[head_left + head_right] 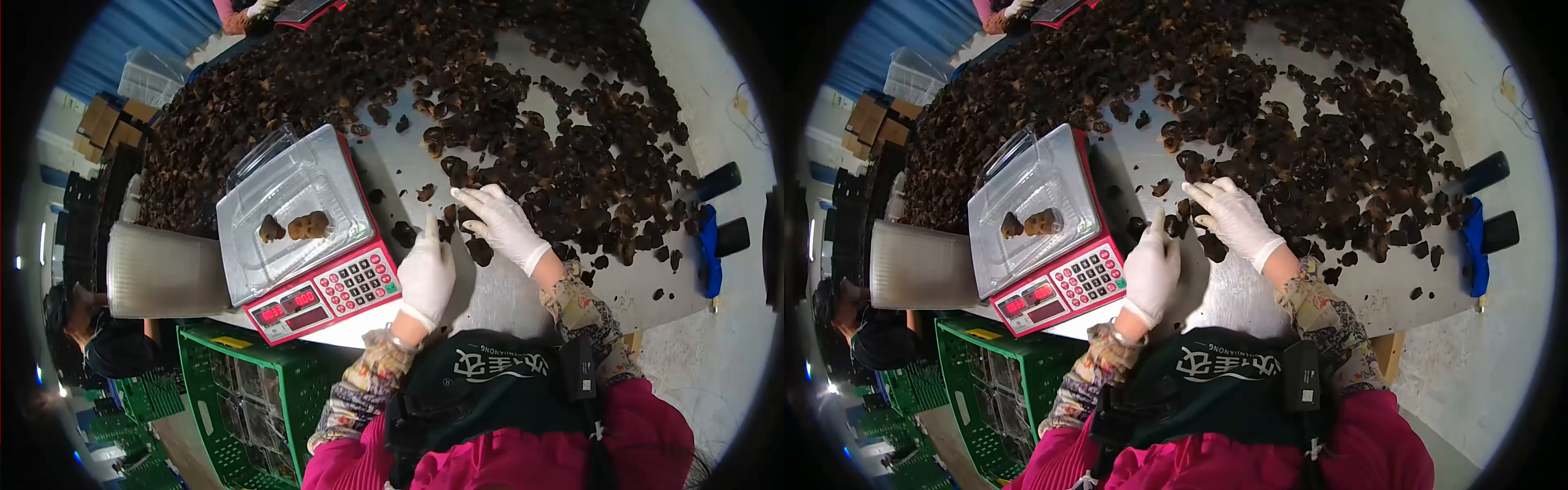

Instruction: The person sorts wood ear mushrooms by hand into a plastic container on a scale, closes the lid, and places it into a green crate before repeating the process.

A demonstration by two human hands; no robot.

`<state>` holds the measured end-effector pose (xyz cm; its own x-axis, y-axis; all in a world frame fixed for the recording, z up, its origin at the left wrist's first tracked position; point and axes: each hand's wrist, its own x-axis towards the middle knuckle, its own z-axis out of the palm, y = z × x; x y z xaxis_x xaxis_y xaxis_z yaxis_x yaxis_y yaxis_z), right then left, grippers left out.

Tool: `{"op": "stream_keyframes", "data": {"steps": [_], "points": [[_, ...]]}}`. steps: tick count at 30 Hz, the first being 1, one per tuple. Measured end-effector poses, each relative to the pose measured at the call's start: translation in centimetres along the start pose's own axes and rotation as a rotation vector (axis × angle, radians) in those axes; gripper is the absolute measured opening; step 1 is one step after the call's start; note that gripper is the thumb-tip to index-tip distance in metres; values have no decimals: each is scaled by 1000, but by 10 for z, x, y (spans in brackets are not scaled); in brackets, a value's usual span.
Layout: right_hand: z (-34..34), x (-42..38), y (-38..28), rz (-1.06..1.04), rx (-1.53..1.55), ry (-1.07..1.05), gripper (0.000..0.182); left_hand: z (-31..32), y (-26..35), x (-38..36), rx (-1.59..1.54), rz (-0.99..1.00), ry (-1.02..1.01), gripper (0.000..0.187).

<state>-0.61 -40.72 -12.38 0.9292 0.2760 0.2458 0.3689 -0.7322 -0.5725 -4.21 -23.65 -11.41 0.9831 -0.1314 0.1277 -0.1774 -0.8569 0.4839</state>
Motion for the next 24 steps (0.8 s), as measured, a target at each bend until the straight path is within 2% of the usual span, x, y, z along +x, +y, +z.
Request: {"op": "stream_keyframes", "data": {"steps": [1,2,3,4,5,7,9,10,11,13,14,15,17,18,19,20,21,22,23,24], "points": [[1,1,2,-7,-45,-84,45,5,-1,10,0,0,4,44],[0,1,2,-4,-86,-88,37,16,-6,20,157,9,-74,42],[-2,-1,3,-7,-90,-86,37,25,-12,26,313,17,-152,39],[-8,-5,2,8,-27,5,33,25,-13,30,294,41,-120,30],[-14,-8,-1,25,36,96,30,25,-13,29,292,42,-119,30],[-42,-17,-16,115,345,159,23,19,-11,19,390,113,-19,18],[-73,-37,-34,322,828,116,19,-8,-4,3,-33,225,91,9],[-69,-56,-33,330,1126,113,14,-28,-5,-2,-649,-118,-287,9],[-57,-69,-23,44,648,29,13,-40,-8,-8,-1246,-487,-669,9],[-23,-103,0,-190,-28,-205,12,-32,-20,-25,-1700,-636,-598,14],[-22,-99,-2,-129,44,-138,11,-18,-31,-32,-1785,-599,-621,21],[-27,-95,-6,-132,50,-147,11,-10,-47,-35,-1961,-468,-831,26],[-44,-78,-17,273,423,-64,13,-13,-36,-51,-2008,-652,-581,27],[-42,-71,-17,311,501,-45,19,-12,-37,-53,-1999,-651,-579,27],[-33,-65,-14,384,615,-51,25,-10,-39,-54,-2034,-562,-594,30],[-30,-60,-17,335,487,-41,29,-10,-41,-53,-2068,-471,-610,33],[-27,-56,-20,287,357,-34,33,-10,-41,-52,-2064,-465,-611,33],[-20,-52,-18,285,359,-38,33,-11,-40,-52,-2072,-462,-610,36],[-11,-49,-12,208,145,-80,33,-11,-40,-54,-2082,-461,-605,38],[-5,-47,-10,128,-68,-118,34,-9,-46,-54,-2065,-409,-683,39]]}}
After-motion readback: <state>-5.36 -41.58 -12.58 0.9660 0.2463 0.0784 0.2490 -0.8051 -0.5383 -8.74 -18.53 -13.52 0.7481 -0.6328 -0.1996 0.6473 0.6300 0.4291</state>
